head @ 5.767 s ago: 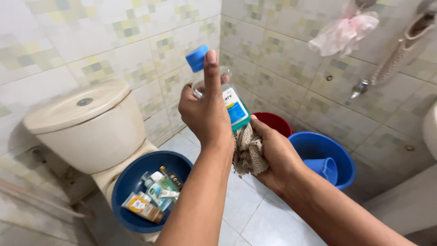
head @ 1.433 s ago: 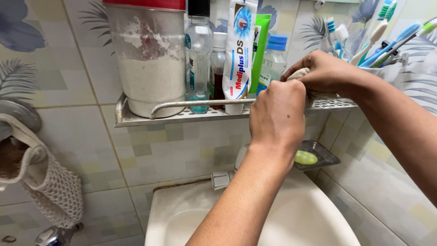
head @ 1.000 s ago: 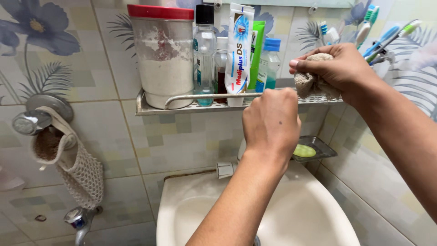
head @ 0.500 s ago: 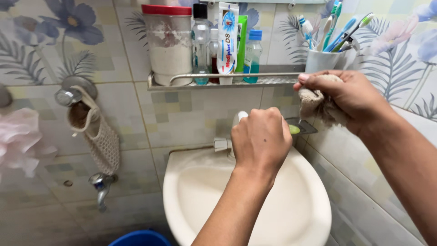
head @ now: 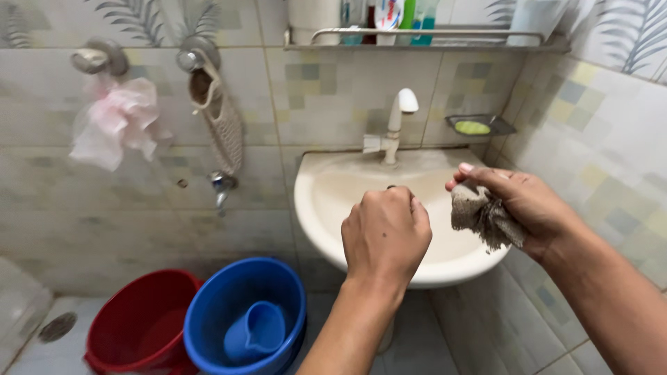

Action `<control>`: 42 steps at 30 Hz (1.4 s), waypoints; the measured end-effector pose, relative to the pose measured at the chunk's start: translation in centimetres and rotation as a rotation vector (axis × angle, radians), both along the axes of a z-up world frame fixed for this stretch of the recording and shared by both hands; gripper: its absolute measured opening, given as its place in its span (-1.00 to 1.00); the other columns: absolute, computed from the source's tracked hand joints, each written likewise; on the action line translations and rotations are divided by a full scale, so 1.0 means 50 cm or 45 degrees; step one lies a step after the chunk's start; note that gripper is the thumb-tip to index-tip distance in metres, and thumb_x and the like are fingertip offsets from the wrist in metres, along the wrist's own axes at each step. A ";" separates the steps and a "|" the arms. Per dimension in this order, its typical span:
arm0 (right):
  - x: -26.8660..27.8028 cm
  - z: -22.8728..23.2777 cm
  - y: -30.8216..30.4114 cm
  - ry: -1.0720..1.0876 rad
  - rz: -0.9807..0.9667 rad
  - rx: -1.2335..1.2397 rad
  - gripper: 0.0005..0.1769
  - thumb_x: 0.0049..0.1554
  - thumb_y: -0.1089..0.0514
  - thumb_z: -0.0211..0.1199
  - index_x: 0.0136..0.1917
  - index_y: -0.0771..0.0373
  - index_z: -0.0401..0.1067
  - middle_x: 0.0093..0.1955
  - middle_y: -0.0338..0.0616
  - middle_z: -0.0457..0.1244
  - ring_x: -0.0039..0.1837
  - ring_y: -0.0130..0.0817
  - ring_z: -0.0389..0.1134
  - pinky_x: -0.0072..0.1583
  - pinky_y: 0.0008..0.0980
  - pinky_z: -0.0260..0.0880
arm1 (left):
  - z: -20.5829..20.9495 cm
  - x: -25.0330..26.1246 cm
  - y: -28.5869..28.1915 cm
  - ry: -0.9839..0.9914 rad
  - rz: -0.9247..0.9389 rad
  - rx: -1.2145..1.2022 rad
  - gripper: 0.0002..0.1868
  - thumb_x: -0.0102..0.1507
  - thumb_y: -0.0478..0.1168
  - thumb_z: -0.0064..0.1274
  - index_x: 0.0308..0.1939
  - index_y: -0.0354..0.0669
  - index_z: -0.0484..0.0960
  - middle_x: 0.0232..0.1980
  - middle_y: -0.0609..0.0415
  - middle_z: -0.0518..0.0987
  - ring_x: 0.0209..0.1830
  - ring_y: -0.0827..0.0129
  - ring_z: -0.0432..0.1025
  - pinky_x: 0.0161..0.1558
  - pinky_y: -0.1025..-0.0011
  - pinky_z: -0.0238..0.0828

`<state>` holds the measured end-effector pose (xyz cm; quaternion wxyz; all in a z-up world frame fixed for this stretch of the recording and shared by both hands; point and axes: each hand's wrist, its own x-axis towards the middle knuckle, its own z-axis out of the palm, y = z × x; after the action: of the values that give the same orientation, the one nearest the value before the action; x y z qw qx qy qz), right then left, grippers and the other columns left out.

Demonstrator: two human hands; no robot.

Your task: The person picks various toiletries and grooming items from a blue basin, wipes each with a cloth, and places them on a wall-mounted shelf above the sink. Items handled include bottles, tubes, combs, and a sponge.

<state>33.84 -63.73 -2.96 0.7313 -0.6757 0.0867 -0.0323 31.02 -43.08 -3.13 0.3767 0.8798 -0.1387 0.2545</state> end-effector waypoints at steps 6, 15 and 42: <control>-0.107 -0.072 0.060 0.209 0.075 0.089 -0.65 0.21 -0.02 0.21 0.08 0.30 0.54 -0.04 -0.13 0.43 -0.10 -0.37 0.44 -0.06 -0.33 0.47 | -0.021 -0.123 0.071 0.327 0.132 -0.260 -0.78 0.19 -0.10 0.10 -0.30 -0.10 0.79 -0.37 -0.11 0.70 -0.33 -0.02 0.60 -0.20 0.12 0.54; -0.261 -0.148 0.177 0.648 0.270 0.025 -0.54 0.14 -0.12 0.20 0.10 0.26 0.58 -0.15 -0.14 0.42 -0.27 -0.39 0.35 -0.36 -0.36 0.27 | -0.059 -0.318 0.166 0.514 0.401 -0.467 -0.77 0.18 -0.08 0.10 -0.24 -0.04 0.79 -0.36 -0.05 0.70 -0.32 0.06 0.62 -0.26 0.24 0.55; -0.517 -0.153 0.753 1.031 0.739 0.161 -0.57 0.14 0.13 0.20 0.23 0.38 0.43 0.08 0.07 0.42 0.05 -0.20 0.48 0.15 -0.28 0.50 | -0.099 -0.740 0.594 0.767 0.992 -1.059 -0.77 0.23 -0.31 -0.05 -0.18 -0.16 0.74 -0.24 0.17 0.78 -0.44 0.43 0.63 -0.27 0.43 0.57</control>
<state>7.98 -26.06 -10.61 0.6574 -0.5846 0.1739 0.4425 -5.96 -13.40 -8.06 0.5886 0.6791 0.4132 0.1469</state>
